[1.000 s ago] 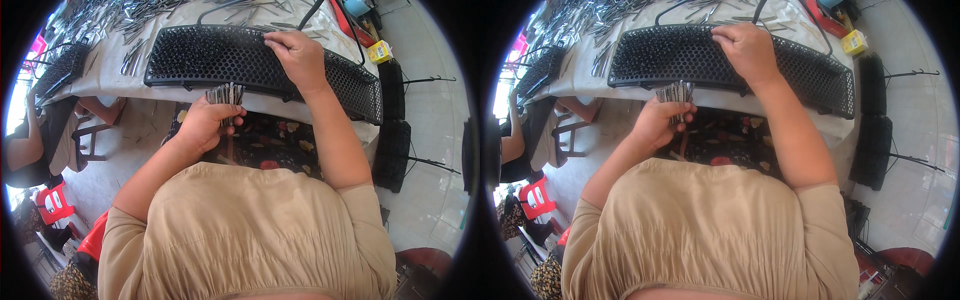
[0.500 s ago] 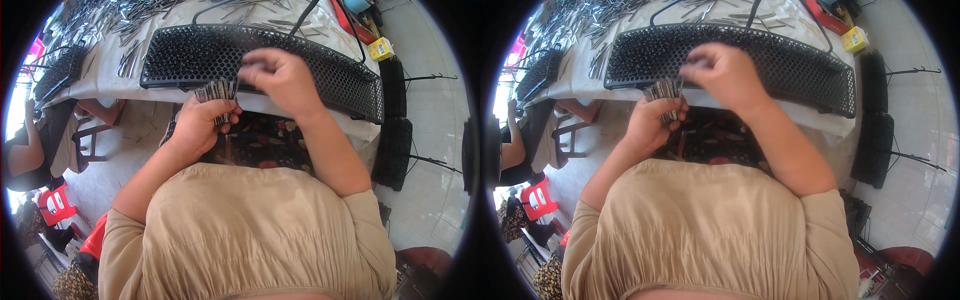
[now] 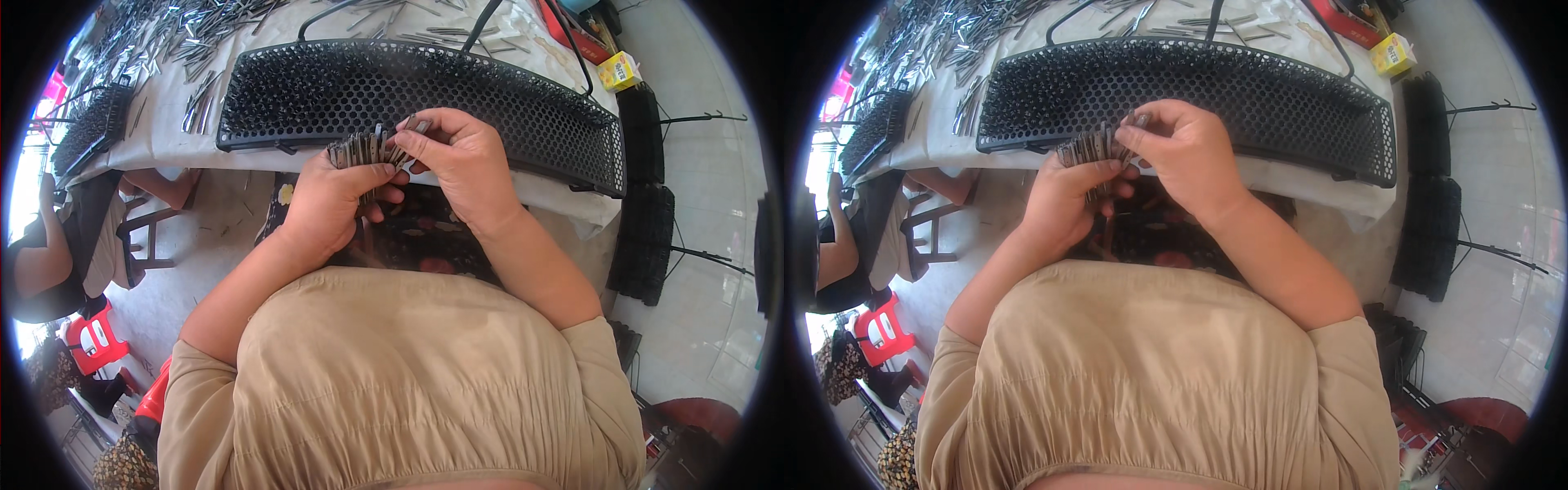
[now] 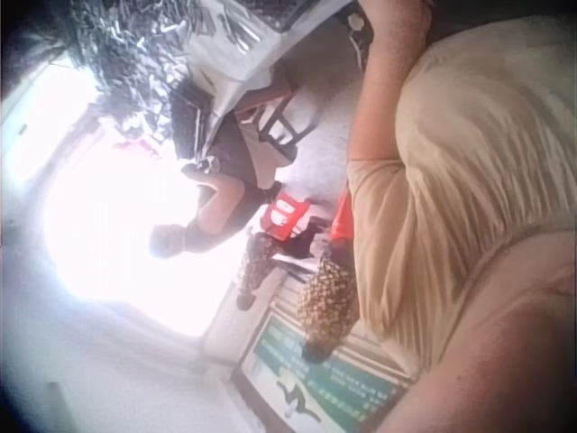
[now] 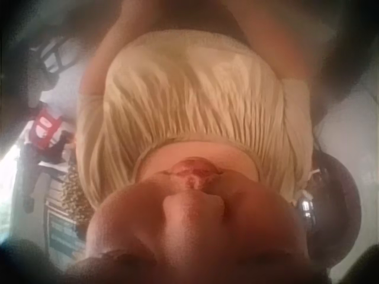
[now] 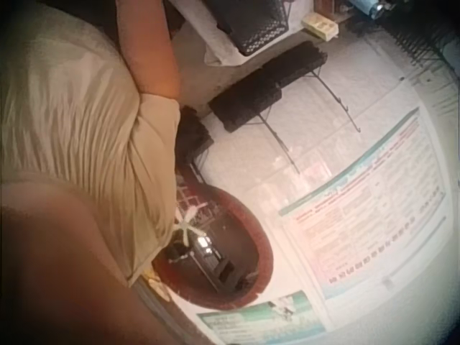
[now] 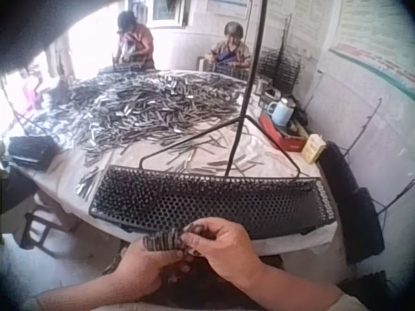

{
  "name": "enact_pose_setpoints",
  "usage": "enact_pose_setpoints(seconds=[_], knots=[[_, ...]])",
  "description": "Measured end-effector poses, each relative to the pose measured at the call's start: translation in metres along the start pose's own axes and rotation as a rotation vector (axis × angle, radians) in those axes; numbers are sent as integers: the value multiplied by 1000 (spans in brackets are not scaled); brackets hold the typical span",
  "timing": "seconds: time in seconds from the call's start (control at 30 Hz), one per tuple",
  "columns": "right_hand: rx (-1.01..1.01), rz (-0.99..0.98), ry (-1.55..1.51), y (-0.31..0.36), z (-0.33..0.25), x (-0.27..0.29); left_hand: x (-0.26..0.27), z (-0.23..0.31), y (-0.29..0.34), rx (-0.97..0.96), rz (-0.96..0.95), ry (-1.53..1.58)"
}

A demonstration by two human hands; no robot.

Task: The person inserts small metal pins into a perforated black frame by hand at a worktable.

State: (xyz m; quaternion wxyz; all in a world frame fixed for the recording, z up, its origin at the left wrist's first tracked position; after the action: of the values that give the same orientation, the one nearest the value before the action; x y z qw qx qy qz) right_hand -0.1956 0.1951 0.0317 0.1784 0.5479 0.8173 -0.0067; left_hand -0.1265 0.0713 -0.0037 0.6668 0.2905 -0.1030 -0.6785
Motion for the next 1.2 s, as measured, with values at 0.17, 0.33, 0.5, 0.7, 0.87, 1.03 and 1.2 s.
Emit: enact_pose_setpoints(seconds=[0.17,0.33,0.5,0.7,0.87,1.03,1.2], knots=[[122,-81,184,3,-13,-9,-5,-6,0,4,-37,56],[24,-187,98,0,-9,-8,-8,-8,0,54,-131,97],[99,-147,89,0,-10,-5,-11,-7,-1,55,-81,50],[160,-82,209,2,-11,0,-10,-4,-2,26,-19,-11],[97,-225,-43,1,-14,-1,-13,-5,-4,52,-160,117],[152,-154,-48,-7,-29,19,-11,-10,-3,136,-104,15],[618,186,590,-33,-82,78,-5,-19,-8,196,-55,-52]])
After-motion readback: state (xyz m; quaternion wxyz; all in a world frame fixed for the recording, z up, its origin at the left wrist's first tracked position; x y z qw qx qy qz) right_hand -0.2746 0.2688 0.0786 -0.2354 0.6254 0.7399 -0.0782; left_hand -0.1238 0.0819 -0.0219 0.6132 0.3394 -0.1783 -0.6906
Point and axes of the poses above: each hand's wrist, its own y-axis away from the middle knuckle, its own x-axis out of the back of the hand, z = x × y, the point moved 8 cm from there along -y, towards the middle knuckle, and after that the axes turned 14 degrees about -y, right-handed, at the moved point
